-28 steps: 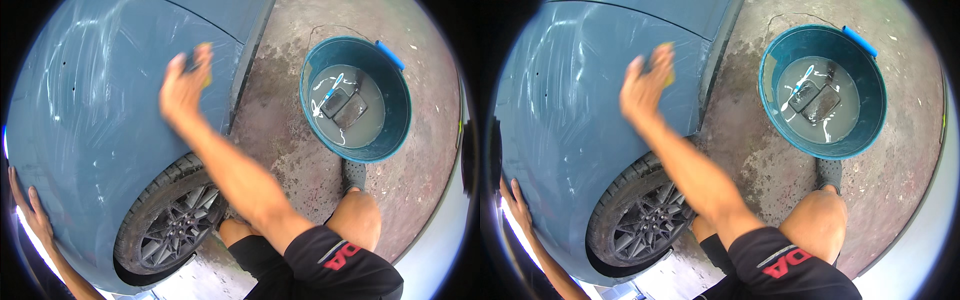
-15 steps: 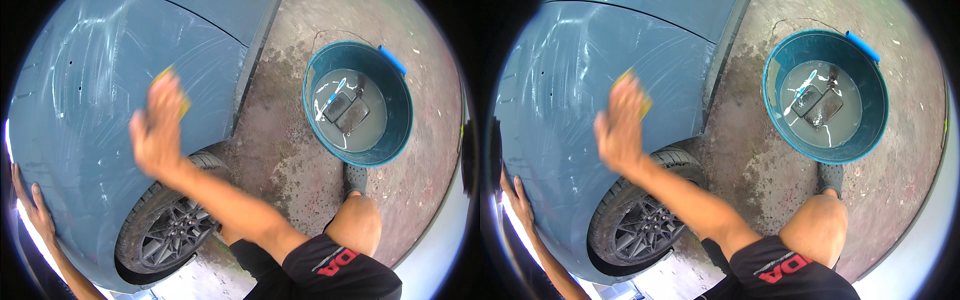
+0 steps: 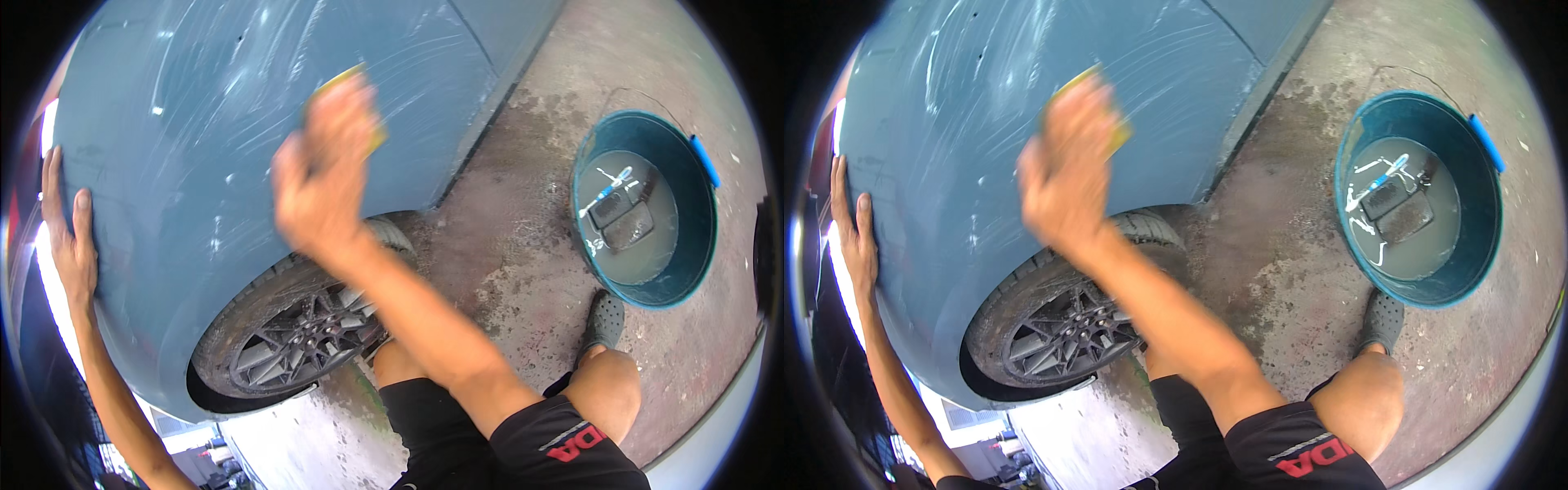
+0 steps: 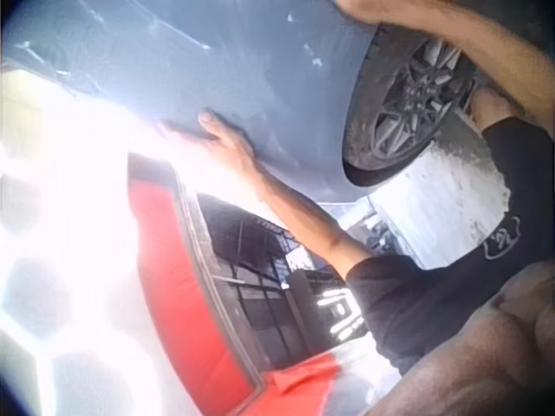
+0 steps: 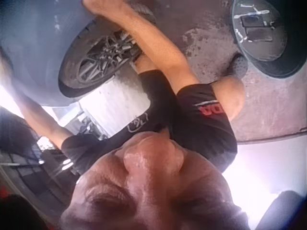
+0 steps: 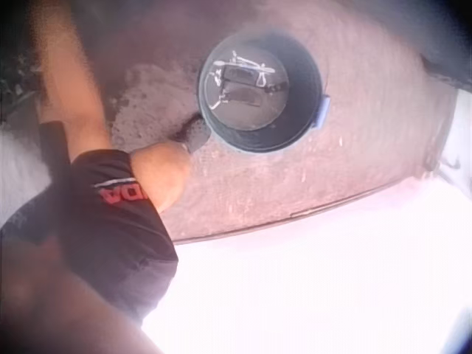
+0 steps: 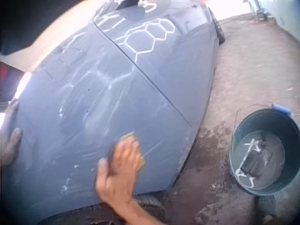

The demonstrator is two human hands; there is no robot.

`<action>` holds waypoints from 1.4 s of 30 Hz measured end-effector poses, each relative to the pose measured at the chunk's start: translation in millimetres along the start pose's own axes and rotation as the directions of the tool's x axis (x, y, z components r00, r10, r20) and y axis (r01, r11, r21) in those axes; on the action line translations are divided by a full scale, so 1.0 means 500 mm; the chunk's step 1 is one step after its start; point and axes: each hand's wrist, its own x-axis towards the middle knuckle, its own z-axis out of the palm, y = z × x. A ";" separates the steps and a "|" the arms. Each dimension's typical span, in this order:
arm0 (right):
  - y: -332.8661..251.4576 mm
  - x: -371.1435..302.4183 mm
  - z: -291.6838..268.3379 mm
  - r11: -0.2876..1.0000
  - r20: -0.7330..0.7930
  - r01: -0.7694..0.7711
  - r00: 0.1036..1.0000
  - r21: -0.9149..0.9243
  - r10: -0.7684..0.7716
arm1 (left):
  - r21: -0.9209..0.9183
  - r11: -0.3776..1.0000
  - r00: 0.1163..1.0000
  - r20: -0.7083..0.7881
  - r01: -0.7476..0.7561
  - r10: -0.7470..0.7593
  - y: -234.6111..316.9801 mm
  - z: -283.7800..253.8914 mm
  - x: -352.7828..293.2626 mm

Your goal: The person sands the front fender of a gray car using a yellow sanding block. They repeatedly dip the block into a bucket of water and continue sanding the curved surface near the wheel arch.

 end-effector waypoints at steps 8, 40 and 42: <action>-0.078 -0.031 -0.001 0.988 0.118 -0.014 0.992 -0.156 0.032 | -0.057 0.995 0.996 -0.003 0.087 -0.088 0.018 0.008 -0.001; 0.095 0.251 -0.089 0.864 -0.180 -0.414 0.863 0.286 0.473 | -0.098 0.995 1.000 -0.004 -0.008 0.007 0.020 -0.008 0.007; 0.031 0.173 -0.053 0.973 -0.023 -0.214 0.977 -0.086 0.212 | -0.140 0.990 1.000 0.004 -0.015 0.016 0.030 -0.009 0.008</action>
